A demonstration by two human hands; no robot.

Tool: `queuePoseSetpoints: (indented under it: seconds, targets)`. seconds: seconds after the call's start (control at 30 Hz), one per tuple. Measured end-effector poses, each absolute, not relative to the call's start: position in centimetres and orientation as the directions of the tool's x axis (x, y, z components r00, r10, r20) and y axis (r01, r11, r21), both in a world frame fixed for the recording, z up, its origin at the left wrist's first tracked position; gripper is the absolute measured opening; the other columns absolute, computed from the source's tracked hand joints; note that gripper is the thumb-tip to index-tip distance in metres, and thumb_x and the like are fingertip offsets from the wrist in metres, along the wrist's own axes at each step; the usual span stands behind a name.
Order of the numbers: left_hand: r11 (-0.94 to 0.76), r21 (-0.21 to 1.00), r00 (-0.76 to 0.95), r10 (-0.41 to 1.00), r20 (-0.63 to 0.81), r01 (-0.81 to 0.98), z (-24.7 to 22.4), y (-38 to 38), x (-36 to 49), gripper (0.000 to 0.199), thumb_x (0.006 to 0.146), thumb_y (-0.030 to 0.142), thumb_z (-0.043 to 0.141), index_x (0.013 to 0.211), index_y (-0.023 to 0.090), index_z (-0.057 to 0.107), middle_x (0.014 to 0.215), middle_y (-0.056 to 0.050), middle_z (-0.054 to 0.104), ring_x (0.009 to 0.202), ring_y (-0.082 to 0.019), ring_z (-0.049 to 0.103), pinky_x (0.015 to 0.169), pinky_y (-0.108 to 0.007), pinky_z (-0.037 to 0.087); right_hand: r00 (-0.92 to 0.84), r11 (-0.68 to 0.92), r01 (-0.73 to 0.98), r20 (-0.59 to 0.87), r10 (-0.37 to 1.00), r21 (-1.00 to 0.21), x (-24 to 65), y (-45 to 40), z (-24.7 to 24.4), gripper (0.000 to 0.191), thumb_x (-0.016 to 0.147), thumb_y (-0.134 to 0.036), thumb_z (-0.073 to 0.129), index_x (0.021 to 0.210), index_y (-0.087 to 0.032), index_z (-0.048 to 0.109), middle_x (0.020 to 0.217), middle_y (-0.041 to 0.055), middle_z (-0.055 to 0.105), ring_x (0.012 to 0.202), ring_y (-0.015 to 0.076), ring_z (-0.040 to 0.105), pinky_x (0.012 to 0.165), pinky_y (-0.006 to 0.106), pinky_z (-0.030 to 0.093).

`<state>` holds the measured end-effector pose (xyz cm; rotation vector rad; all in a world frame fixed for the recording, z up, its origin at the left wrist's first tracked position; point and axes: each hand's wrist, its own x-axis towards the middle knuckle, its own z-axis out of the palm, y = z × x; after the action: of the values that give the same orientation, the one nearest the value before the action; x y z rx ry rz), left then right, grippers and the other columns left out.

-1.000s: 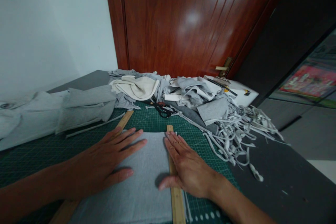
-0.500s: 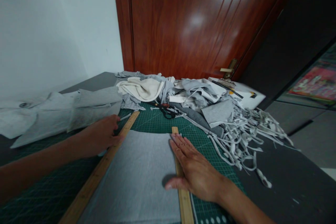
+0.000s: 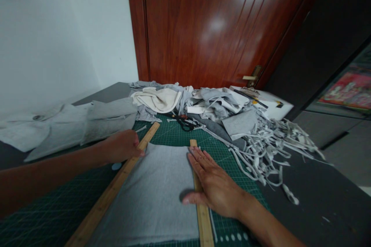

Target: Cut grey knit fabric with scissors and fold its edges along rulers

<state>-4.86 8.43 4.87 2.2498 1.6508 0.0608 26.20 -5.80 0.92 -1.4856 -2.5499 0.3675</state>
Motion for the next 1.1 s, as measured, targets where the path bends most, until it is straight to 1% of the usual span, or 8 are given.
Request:
queuePoseSetpoints:
  seconds: [0.13, 0.23, 0.33, 0.5, 0.63, 0.77, 0.87, 1.1]
  targets:
    - [-0.277, 0.299, 0.316, 0.945, -0.088, 0.913, 4.8, 7.5, -4.5, 0.022, 0.082, 0.037, 0.070, 0.075, 0.021, 0.057, 0.071, -0.002, 0.065, 0.073, -0.023, 0.062, 0.063, -0.031, 0.032, -0.497, 0.485, 0.825, 0.035, 0.867, -0.290, 26.3, -5.8, 0.7, 0.117, 0.096, -0.078, 0.066, 0.169, 0.006, 0.029, 0.176, 0.0327, 0.014, 0.168, 0.0417, 0.011, 0.136, 0.062, 0.016]
    - [-0.271, 0.324, 0.309, 0.948, -0.072, 0.906, 4.8, 7.2, -4.2, 0.020, 0.080, 0.034, 0.071, 0.087, 0.020, 0.057, 0.081, -0.004, 0.071, 0.081, -0.025, 0.067, 0.065, -0.030, 0.036, -0.501, 0.492, 0.815, 0.056, 0.864, -0.306, 26.3, -5.8, 0.7, 0.115, 0.097, -0.078, 0.065, 0.169, 0.004, 0.030, 0.176, 0.0327, 0.016, 0.168, 0.0422, 0.013, 0.136, 0.065, 0.018]
    - [-0.249, 0.354, 0.299, 0.949, -0.094, 0.902, 4.7, 7.4, -4.1, 0.023, 0.079, 0.031, 0.070, 0.095, 0.018, 0.060, 0.081, -0.004, 0.073, 0.082, -0.026, 0.070, 0.064, -0.030, 0.039, -0.488, 0.475, 0.827, 0.034, 0.872, -0.300, 26.2, -5.9, 1.0, 0.118, 0.096, -0.080, 0.064, 0.169, 0.005, 0.030, 0.176, 0.0328, 0.017, 0.168, 0.0422, 0.014, 0.136, 0.064, 0.018]
    - [-0.242, 0.370, 0.316, 0.936, -0.153, 0.897, 4.5, 7.7, -4.1, 0.014, 0.076, 0.030, 0.068, 0.078, 0.017, 0.065, 0.067, -0.001, 0.069, 0.073, -0.024, 0.068, 0.061, -0.030, 0.036, -0.469, 0.450, 0.842, 0.010, 0.883, -0.296, 26.3, -6.1, 1.4, 0.123, 0.092, -0.086, 0.064, 0.170, 0.003, 0.029, 0.178, 0.0298, 0.015, 0.168, 0.0414, 0.013, 0.137, 0.063, 0.018]
    - [-0.258, 0.342, 0.326, 0.932, -0.160, 0.904, 4.6, 7.5, -4.0, 0.019, 0.077, 0.035, 0.067, 0.068, 0.018, 0.062, 0.062, 0.000, 0.064, 0.068, -0.023, 0.065, 0.059, -0.031, 0.033, -0.470, 0.443, 0.829, 0.005, 0.883, -0.341, 26.9, -6.1, 1.5, 0.123, 0.090, -0.085, 0.067, 0.171, -0.001, 0.028, 0.179, 0.0273, 0.014, 0.169, 0.0405, 0.012, 0.138, 0.062, 0.015]
    - [-0.284, 0.280, 0.330, 0.934, -0.133, 0.917, 4.7, 7.1, -3.8, 0.019, 0.081, 0.035, 0.062, 0.068, 0.021, 0.057, 0.069, -0.005, 0.068, 0.071, -0.026, 0.069, 0.060, -0.033, 0.034, -0.462, 0.418, 0.833, -0.039, 0.886, -0.363, 27.2, -6.0, 1.6, 0.130, 0.086, -0.086, 0.070, 0.172, 0.000, 0.024, 0.180, 0.0280, 0.010, 0.169, 0.0399, 0.009, 0.138, 0.060, 0.013]
    - [-0.303, 0.239, 0.334, 0.937, -0.105, 0.923, 4.7, 6.9, -4.0, 0.016, 0.084, 0.031, 0.058, 0.070, 0.022, 0.055, 0.072, -0.007, 0.069, 0.072, -0.028, 0.070, 0.063, -0.035, 0.036, -0.468, 0.423, 0.824, -0.032, 0.883, -0.376, 27.3, -6.0, 1.7, 0.130, 0.085, -0.085, 0.073, 0.172, -0.002, 0.025, 0.180, 0.0279, 0.011, 0.169, 0.0403, 0.009, 0.138, 0.062, 0.013]
    - [-0.356, 0.230, 0.374, 0.927, -0.036, 0.906, 4.4, 7.0, -5.6, 0.020, 0.084, 0.028, 0.059, 0.067, 0.024, 0.049, 0.072, -0.007, 0.066, 0.072, -0.028, 0.067, 0.065, -0.035, 0.036, -0.469, 0.401, 0.810, -0.061, 0.881, -0.429, 27.6, -6.0, 2.1, 0.140, 0.076, -0.086, 0.081, 0.174, -0.006, 0.022, 0.180, 0.0271, 0.008, 0.169, 0.0428, 0.009, 0.137, 0.064, 0.013]
